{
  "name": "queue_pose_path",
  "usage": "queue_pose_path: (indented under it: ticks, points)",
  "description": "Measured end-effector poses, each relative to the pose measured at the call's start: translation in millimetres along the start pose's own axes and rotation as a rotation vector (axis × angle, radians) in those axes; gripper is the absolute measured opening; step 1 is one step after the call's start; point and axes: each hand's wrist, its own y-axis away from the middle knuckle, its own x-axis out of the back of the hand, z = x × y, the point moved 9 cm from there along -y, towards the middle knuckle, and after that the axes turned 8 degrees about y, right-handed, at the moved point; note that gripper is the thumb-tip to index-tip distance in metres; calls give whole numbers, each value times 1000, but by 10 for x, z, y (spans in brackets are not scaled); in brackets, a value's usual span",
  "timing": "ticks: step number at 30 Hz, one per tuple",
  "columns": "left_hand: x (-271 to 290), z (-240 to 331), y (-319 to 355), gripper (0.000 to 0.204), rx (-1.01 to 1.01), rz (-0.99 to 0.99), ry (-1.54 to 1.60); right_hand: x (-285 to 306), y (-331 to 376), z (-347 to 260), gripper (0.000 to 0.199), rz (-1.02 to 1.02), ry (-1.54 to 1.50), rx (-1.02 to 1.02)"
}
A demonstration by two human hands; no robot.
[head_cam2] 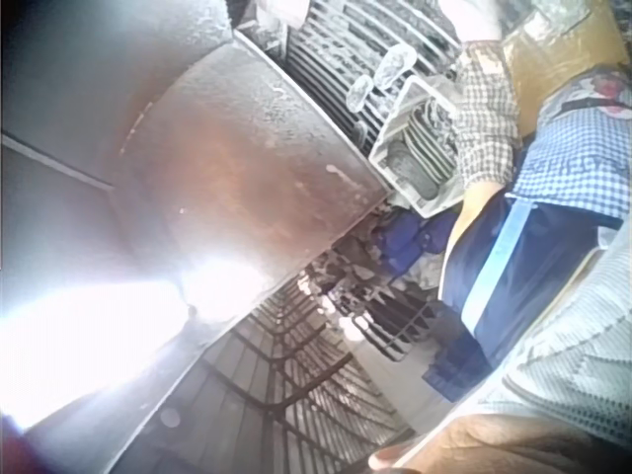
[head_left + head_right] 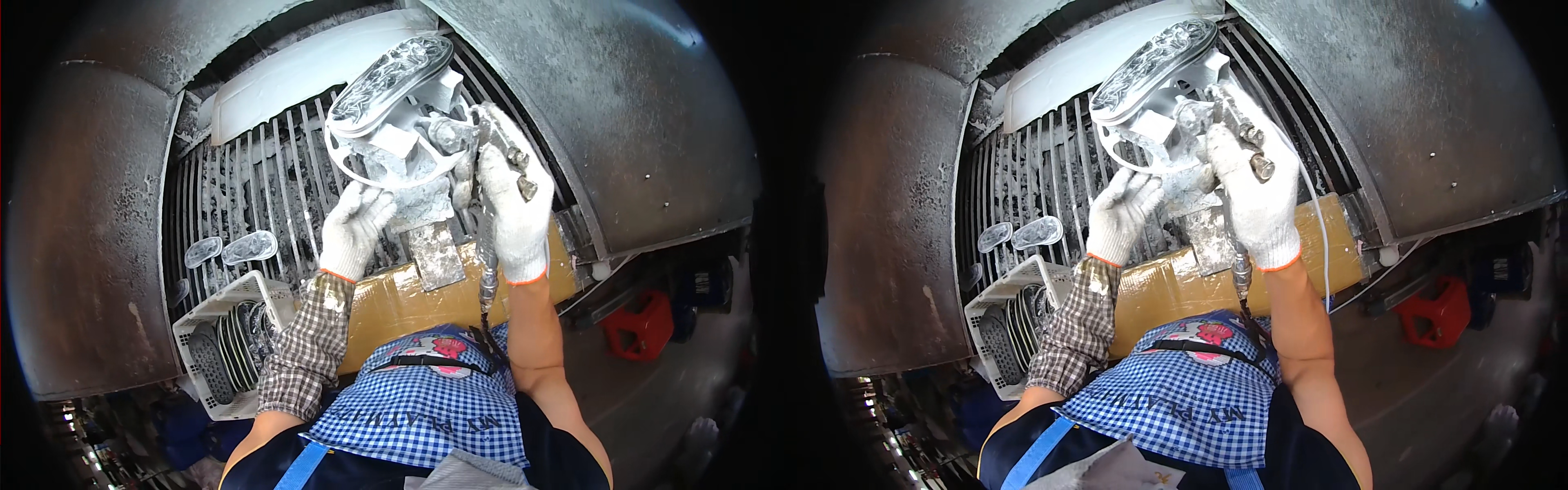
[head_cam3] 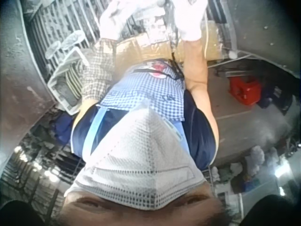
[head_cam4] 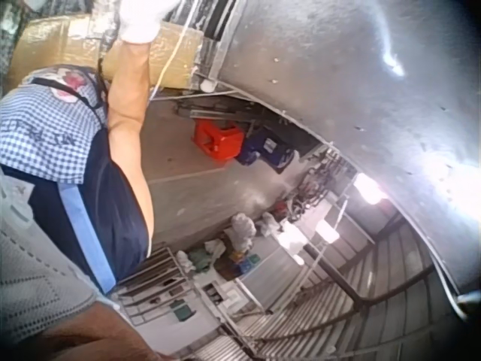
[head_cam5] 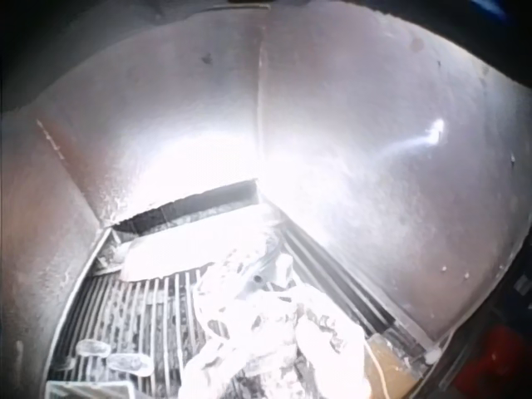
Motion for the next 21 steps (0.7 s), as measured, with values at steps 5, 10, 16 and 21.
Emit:
queue_pose_path:
  ticks: [5,10,16,21]
  points:
    - [-142,-150,62,57,48,-28,63,18,-65,78,46,10,-263,-120]
    - [-190,-99,51,66,14,-9,55,133,-128,61,48,58,-213,-70]
    - [-85,-15,39,59,14,-50,120,313,-117,-71,47,203,-1,-4]
    - [-123,18,55,60,0,-22,110,249,-141,4,50,108,35,-17]
